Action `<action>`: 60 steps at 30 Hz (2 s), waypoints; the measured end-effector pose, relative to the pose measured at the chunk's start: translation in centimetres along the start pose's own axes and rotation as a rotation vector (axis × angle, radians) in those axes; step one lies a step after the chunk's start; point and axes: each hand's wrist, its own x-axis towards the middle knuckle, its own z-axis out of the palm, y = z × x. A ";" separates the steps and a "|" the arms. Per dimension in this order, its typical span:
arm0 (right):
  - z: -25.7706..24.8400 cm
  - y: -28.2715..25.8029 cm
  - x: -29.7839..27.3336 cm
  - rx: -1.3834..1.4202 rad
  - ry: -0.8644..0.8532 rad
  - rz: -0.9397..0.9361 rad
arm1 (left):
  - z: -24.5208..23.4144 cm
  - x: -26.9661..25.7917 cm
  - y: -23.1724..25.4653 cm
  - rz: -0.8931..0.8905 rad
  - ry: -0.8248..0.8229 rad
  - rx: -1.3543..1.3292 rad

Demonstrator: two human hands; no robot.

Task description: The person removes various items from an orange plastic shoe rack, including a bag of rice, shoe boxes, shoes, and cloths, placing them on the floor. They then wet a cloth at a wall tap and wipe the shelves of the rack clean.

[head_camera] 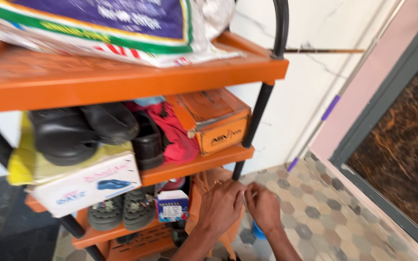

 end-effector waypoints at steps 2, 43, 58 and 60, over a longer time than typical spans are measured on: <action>-4.1 -6.8 0.7 0.170 0.131 -0.093 | -3.5 1.9 1.8 -0.003 0.047 0.089; -20.9 -47.7 37.3 0.926 0.554 -0.651 | -26.8 13.6 0.3 0.178 0.823 0.786; -29.6 -36.5 36.9 0.242 1.061 -0.814 | -26.9 13.5 0.6 0.192 0.838 0.801; -29.1 -37.6 36.9 0.071 0.957 -0.731 | -26.9 13.6 0.6 0.197 0.846 0.808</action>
